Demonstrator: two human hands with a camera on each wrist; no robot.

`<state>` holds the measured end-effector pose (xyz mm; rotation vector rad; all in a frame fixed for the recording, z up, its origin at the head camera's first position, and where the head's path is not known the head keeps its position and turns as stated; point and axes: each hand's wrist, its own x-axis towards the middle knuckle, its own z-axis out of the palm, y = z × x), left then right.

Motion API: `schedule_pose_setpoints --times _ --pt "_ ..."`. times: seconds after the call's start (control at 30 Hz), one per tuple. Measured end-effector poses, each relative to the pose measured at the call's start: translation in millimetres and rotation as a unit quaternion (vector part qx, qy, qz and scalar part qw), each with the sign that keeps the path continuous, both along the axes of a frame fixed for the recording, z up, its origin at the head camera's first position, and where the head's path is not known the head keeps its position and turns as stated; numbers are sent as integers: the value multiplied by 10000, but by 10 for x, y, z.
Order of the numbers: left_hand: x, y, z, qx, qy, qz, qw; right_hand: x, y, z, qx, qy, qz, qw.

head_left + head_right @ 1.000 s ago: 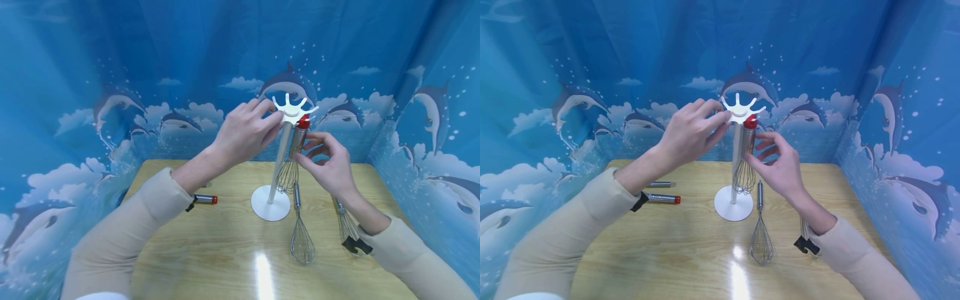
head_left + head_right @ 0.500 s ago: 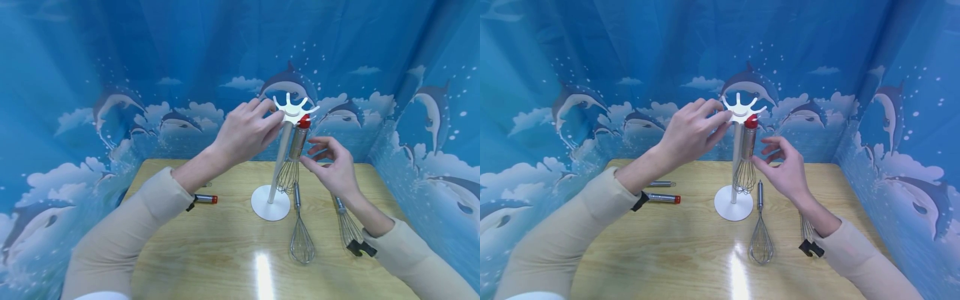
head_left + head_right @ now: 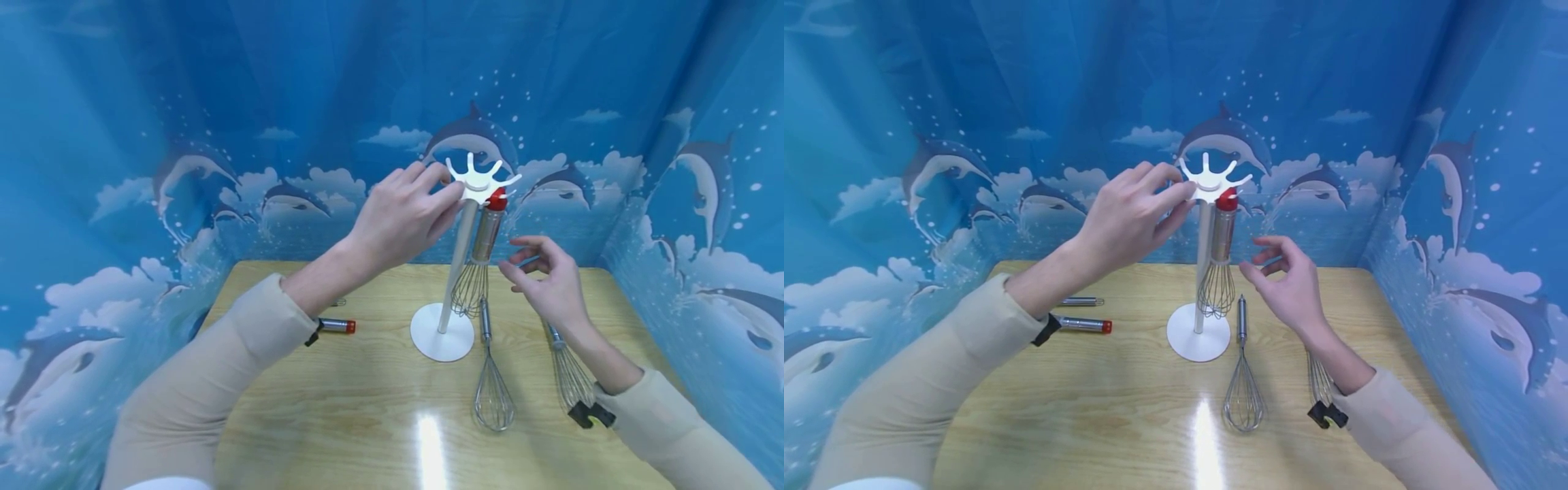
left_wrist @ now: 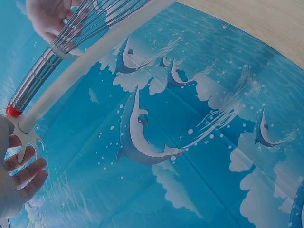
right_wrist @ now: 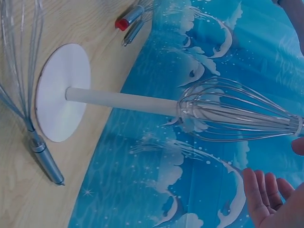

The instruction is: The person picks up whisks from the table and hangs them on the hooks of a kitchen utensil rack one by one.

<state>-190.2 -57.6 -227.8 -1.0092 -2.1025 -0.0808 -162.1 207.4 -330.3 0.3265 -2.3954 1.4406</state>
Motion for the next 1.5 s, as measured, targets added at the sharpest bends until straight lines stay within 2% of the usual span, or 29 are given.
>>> schedule_pose_setpoints --times 0.13,0.27,0.57,0.8,1.27,1.5 --pt "3 1 0 7 -11 14 10000 -25 50 -82 -19 -165 -12 9999" --pt "2 -1 -2 22 -7 6 10000 -62 111 -161 -210 -530 10 9984" --pt "5 0 -5 25 -17 -6 10000 -158 204 -306 -483 -1301 -99 9903" --pt "0 2 -7 48 -13 -39 10000 -226 248 -416 -701 -1851 -37 9802" --pt "5 3 -14 15 -12 -9 10000 -402 329 -679 -492 -2390 -80 9697" --pt "4 8 -9 4 13 -4 10000 -465 368 -782 -527 -2515 -215 9662"
